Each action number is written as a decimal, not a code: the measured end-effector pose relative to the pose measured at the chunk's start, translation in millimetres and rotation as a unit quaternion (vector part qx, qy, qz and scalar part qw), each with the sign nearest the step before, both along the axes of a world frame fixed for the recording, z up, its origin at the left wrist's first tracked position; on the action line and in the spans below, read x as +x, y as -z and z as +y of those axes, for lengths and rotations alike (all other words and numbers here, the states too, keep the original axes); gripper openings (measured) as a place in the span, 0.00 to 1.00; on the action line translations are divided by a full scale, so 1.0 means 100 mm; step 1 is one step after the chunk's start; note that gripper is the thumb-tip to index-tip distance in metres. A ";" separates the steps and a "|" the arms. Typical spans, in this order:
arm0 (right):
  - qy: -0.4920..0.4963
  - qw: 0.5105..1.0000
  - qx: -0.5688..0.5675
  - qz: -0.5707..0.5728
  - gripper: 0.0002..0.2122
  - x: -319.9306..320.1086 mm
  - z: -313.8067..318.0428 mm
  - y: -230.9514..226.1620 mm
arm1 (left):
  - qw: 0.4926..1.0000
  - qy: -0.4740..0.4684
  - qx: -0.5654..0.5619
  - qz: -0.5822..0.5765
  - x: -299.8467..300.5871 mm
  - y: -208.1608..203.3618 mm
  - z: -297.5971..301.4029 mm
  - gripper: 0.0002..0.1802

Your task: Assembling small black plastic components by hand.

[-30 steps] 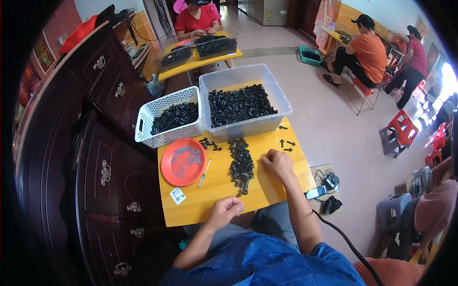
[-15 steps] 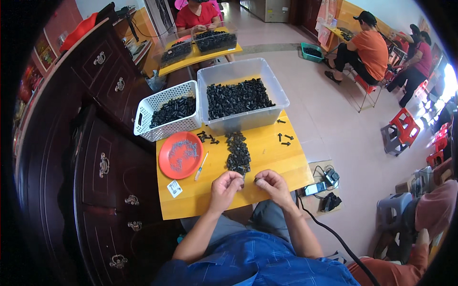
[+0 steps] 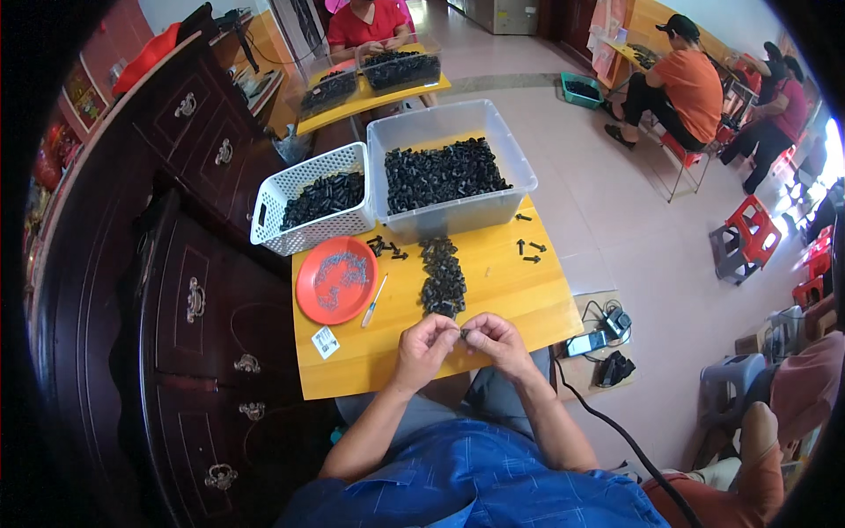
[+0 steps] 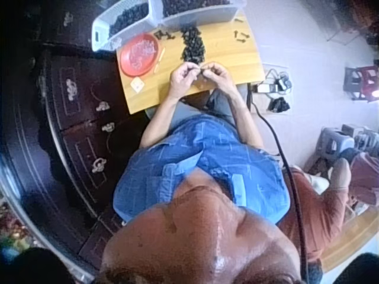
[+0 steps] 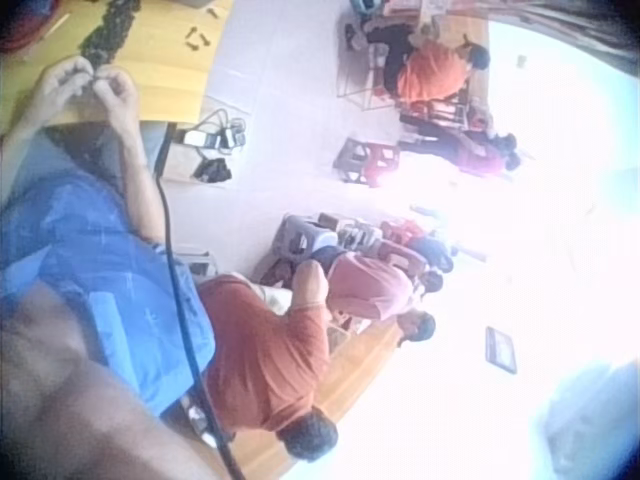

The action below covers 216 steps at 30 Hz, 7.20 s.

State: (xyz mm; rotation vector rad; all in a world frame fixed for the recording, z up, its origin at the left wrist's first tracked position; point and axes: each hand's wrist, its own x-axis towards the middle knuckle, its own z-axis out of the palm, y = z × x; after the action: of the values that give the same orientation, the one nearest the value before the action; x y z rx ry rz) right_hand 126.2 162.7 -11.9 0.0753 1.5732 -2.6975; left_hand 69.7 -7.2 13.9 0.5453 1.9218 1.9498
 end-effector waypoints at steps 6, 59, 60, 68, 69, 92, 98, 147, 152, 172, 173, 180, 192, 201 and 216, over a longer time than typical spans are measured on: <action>-0.006 1.000 0.015 -0.006 0.07 0.02 0.01 0.09 | 0.980 -0.017 -0.092 0.176 0.00 -0.13 0.00 0.04; -0.005 0.997 -0.072 0.018 0.07 -0.13 0.23 0.45 | 0.946 -0.113 -0.203 0.225 -0.39 0.32 -0.29 0.03; -0.012 0.996 -0.086 0.024 0.07 -0.15 0.20 0.48 | 0.967 -0.116 -0.160 0.158 -0.35 0.32 -0.30 0.02; -0.060 0.995 -0.038 0.073 0.07 -0.13 0.20 0.50 | 1.000 -0.018 -0.011 -0.024 -0.09 0.05 0.11 0.06; -0.059 0.995 -0.035 0.078 0.07 -0.12 0.20 0.47 | 0.999 -0.002 -0.012 -0.038 -0.08 0.07 0.14 0.05; -0.066 0.996 -0.003 0.064 0.07 -0.12 0.22 0.43 | 0.991 0.078 -0.043 -0.100 -0.28 0.06 0.13 0.04; -0.065 0.996 -0.013 0.065 0.07 -0.12 0.20 0.47 | 0.992 0.083 -0.033 -0.084 -0.26 0.04 0.14 0.03; -0.076 0.995 -0.057 0.040 0.07 -0.12 0.27 0.48 | 0.988 0.076 0.004 -0.133 -0.26 0.05 0.23 0.04; -0.072 0.995 -0.061 0.043 0.07 -0.11 0.26 0.46 | 0.990 0.107 -0.014 -0.088 -0.30 0.08 0.21 0.03; -0.082 0.993 -0.074 0.050 0.08 -0.12 0.29 0.50 | 0.983 0.138 -0.006 -0.125 -0.30 0.01 0.24 0.04; -0.080 0.993 -0.075 0.049 0.08 -0.12 0.29 0.51 | 0.983 0.142 -0.013 -0.114 -0.30 -0.01 0.25 0.04; -0.089 0.991 -0.086 0.053 0.09 -0.13 0.30 0.47 | 0.978 0.131 -0.013 -0.164 -0.30 0.00 0.24 0.03; -0.049 0.995 -0.048 0.075 0.07 -0.13 0.24 0.52 | 0.985 0.150 -0.041 -0.081 -0.32 0.03 0.24 0.02; -0.006 0.998 -0.067 -0.005 0.06 -0.06 0.33 0.47 | 0.982 0.136 0.025 -0.131 -0.28 0.08 0.34 0.02; -0.029 0.997 -0.061 0.022 0.04 -0.12 0.25 0.43 | 0.989 0.132 -0.019 -0.063 -0.39 0.16 0.22 0.03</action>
State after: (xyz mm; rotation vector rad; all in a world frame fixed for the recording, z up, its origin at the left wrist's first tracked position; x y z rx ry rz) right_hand 114.3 187.8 -54.7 -0.0312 1.3931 -2.7619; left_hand 31.1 14.7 -2.1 0.6144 1.7108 1.7343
